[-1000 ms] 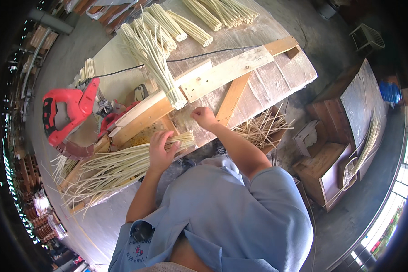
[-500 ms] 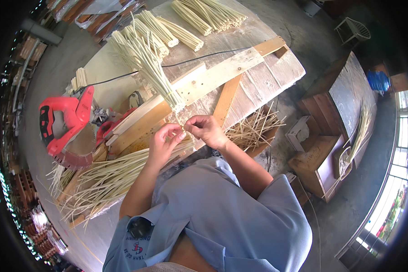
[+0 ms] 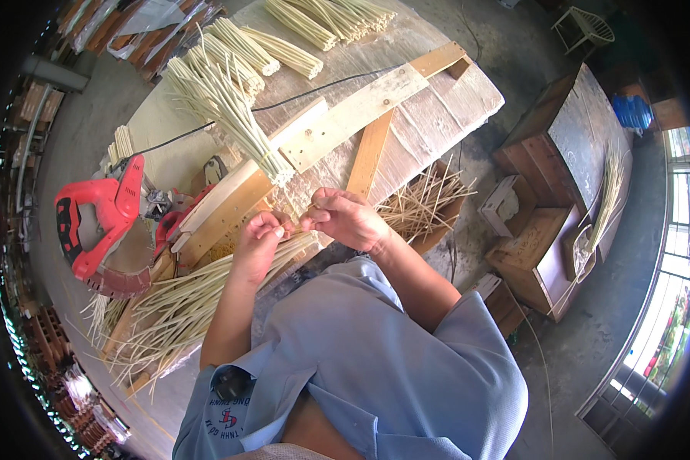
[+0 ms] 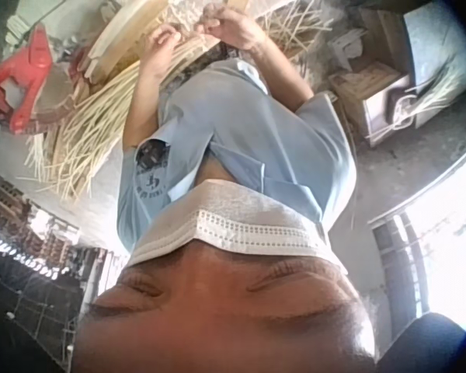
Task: The person gathers bamboo sticks on a workbench, aligns them into bundles, and secures them with rubber bands. The person occasionally retrieves rubber bands from a cabinet and places completed bundles on the table.
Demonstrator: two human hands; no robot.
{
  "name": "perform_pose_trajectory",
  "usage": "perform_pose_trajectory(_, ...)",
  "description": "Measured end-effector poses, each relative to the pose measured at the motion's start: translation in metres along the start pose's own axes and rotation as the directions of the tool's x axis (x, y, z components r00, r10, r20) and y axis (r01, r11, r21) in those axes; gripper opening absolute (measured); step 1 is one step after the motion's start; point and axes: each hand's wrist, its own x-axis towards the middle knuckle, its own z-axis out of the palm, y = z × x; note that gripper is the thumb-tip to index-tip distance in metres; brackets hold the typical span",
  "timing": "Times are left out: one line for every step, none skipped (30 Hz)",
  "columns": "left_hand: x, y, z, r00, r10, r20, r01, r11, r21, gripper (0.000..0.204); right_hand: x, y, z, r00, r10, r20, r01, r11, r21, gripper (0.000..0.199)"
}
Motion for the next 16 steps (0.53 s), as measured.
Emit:
perform_pose_trajectory(0.000, 0.000, 0.001, 1.000, 0.011, 0.020, -0.010, 0.997, -0.074, 0.011, 0.001, 0.002, -0.008, 0.998, -0.012, 0.060, 0.009, 0.999, 0.047, 0.010)
perform_pose_trajectory(0.001, 0.000, 0.001, 0.996, 0.048, 0.073, -0.036, 0.987, -0.154, 0.010, 0.001, 0.003, -0.015, 0.993, -0.027, 0.119, 0.015, 0.996, 0.093, 0.009)
perform_pose_trajectory(0.002, 0.000, 0.000, 0.989, 0.092, 0.115, -0.063, 0.970, -0.234, 0.010, 0.002, 0.000, -0.016, 0.996, -0.028, 0.083, 0.020, 0.996, 0.089, 0.008)
perform_pose_trajectory(0.001, 0.000, -0.002, 0.978, 0.141, 0.154, -0.087, 0.946, -0.314, 0.010, 0.000, -0.004, -0.016, 0.999, -0.029, 0.046, 0.025, 0.996, 0.085, 0.007)
perform_pose_trajectory(0.000, 0.001, -0.003, 0.987, 0.108, 0.122, -0.067, 0.951, -0.301, 0.011, -0.002, -0.008, -0.017, 0.999, -0.031, 0.009, 0.030, 0.996, 0.080, 0.006)
perform_pose_trajectory(-0.002, 0.006, -0.001, 0.993, 0.073, 0.096, -0.043, 0.957, -0.287, 0.013, -0.003, -0.012, -0.016, 0.999, -0.049, -0.017, 0.050, 0.995, 0.090, 0.004)
perform_pose_trajectory(-0.003, 0.010, 0.000, 0.997, 0.038, 0.069, -0.018, 0.962, -0.274, 0.015, -0.006, -0.011, -0.021, 0.997, -0.047, -0.057, 0.051, 0.996, 0.066, 0.004)
perform_pose_trajectory(-0.004, 0.011, -0.002, 0.999, 0.013, 0.030, -0.006, 0.978, -0.208, 0.018, -0.008, -0.009, -0.030, 0.994, -0.046, -0.097, 0.051, 0.998, 0.043, 0.003)
perform_pose_trajectory(-0.007, 0.013, -0.005, 1.000, -0.007, -0.010, 0.006, 0.990, -0.142, 0.020, -0.010, -0.006, -0.038, 0.990, -0.046, -0.135, 0.048, 0.999, 0.017, 0.003)
perform_pose_trajectory(-0.009, 0.014, -0.006, 0.998, -0.023, -0.052, 0.019, 0.997, -0.077, 0.023, -0.012, -0.002, -0.045, 0.968, -0.005, -0.251, -0.027, 0.992, -0.122, 0.003)
perform_pose_trajectory(-0.012, 0.013, -0.006, 0.998, -0.034, -0.051, 0.032, 0.998, -0.056, 0.025, -0.013, 0.004, -0.051, 0.945, 0.044, -0.325, -0.127, 0.963, -0.238, 0.004)
perform_pose_trajectory(-0.015, 0.008, -0.009, 0.998, -0.051, -0.046, 0.050, 0.998, -0.032, 0.027, -0.009, 0.009, -0.061, 0.914, 0.121, -0.388, -0.257, 0.912, -0.321, 0.011)
perform_pose_trajectory(-0.020, 0.002, -0.012, 0.997, -0.070, -0.045, 0.069, 0.998, -0.010, 0.029, -0.006, 0.014, -0.070, 0.869, 0.191, -0.457, -0.388, 0.837, -0.387, 0.018)
perform_pose_trajectory(-0.023, -0.007, -0.016, 0.996, -0.076, -0.051, 0.077, 0.997, 0.013, 0.033, -0.002, 0.020, -0.078, 0.860, 0.195, -0.472, -0.415, 0.805, -0.424, 0.025)
perform_pose_trajectory(-0.026, -0.013, -0.019, 0.995, -0.075, -0.066, 0.077, 0.997, 0.025, 0.033, 0.003, 0.026, -0.083, 0.851, 0.196, -0.487, -0.439, 0.773, -0.458, 0.033)
perform_pose_trajectory(-0.029, -0.018, -0.023, 0.994, -0.074, -0.080, 0.077, 0.996, 0.036, 0.034, 0.009, 0.033, -0.088, 0.843, 0.195, -0.502, -0.463, 0.738, -0.491, 0.041)
